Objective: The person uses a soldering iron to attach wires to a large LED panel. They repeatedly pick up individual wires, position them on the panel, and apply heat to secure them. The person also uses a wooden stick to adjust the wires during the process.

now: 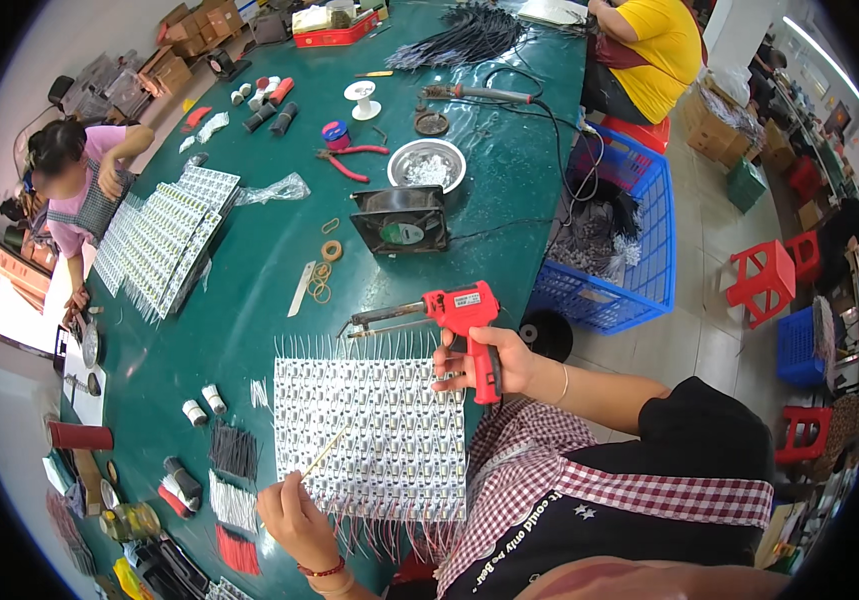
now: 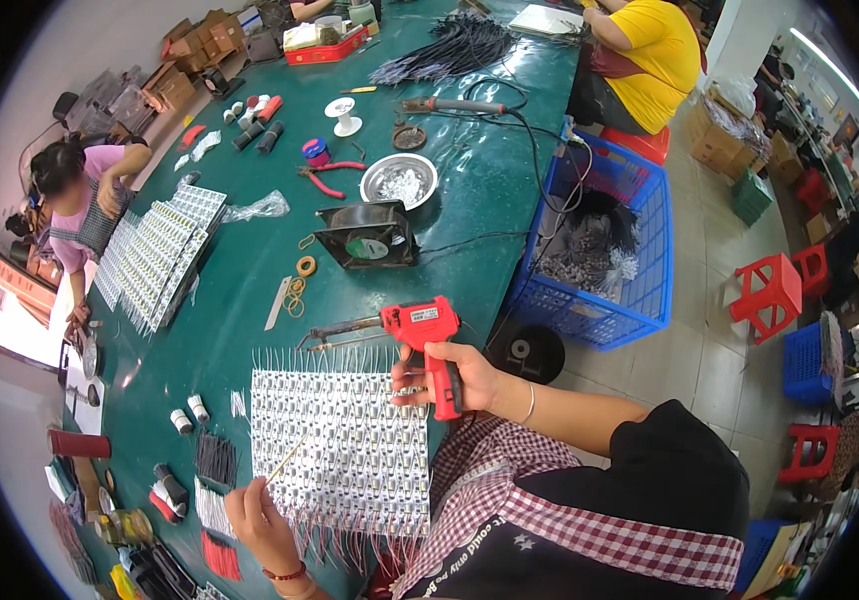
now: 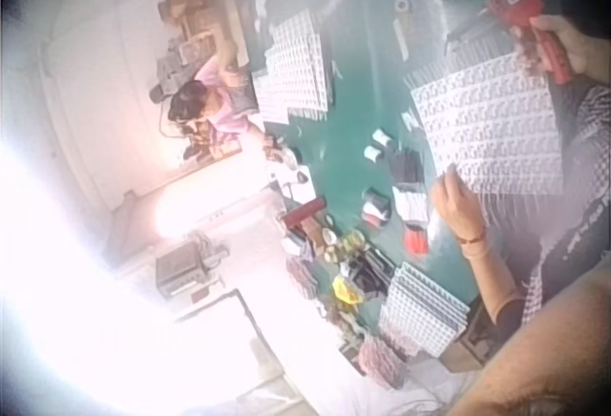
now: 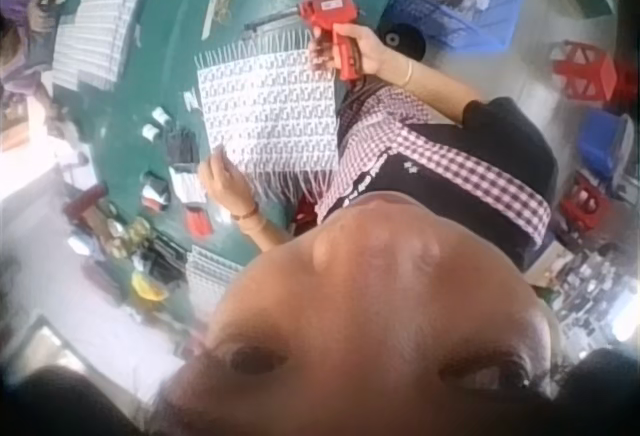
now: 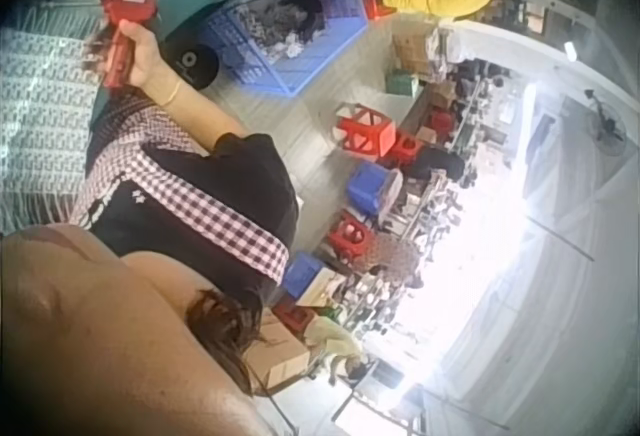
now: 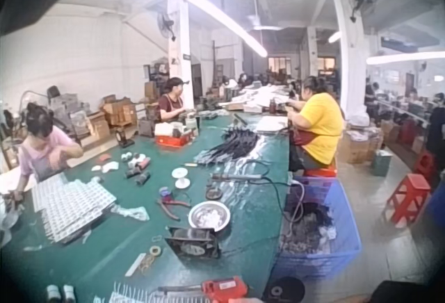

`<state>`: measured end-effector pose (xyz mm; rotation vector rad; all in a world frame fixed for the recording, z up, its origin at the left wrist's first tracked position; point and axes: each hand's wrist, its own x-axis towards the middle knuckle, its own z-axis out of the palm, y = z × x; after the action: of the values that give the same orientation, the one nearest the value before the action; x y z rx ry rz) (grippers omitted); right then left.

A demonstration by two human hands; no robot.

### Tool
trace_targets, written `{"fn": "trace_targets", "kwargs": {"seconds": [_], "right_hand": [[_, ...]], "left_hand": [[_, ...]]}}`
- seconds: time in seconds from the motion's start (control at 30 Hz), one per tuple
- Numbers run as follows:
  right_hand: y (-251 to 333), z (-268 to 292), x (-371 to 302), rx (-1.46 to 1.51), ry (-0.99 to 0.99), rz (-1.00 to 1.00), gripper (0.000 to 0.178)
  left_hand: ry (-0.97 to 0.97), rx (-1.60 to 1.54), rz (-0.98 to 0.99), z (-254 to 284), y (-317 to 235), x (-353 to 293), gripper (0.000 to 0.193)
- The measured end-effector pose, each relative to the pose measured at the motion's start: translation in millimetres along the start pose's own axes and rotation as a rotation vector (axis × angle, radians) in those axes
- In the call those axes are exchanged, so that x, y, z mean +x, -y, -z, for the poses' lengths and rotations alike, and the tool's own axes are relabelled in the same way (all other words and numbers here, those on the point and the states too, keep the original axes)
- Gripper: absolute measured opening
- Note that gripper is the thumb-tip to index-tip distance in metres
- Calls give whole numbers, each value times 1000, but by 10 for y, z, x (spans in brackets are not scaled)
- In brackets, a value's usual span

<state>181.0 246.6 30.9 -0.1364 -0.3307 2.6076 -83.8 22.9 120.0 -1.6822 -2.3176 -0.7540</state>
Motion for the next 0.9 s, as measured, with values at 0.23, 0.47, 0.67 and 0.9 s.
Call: {"fn": "trace_targets", "kwargs": {"seconds": [0.23,0.47,0.67,0.9], "right_hand": [[26,23,-4,-5,-5,-2,34],[20,110,45,7,-68,21,35],[-123,182,73,-122,-53,53,37],[-147,159,75,-183,-24,36,36]], "left_hand": [[37,22,-25,-13,-23,-70,16],[4,16,-26,36,171,17,24],[-73,106,-46,-39,955,114,22],[-129,241,-33,-256,1464,111,12]]}}
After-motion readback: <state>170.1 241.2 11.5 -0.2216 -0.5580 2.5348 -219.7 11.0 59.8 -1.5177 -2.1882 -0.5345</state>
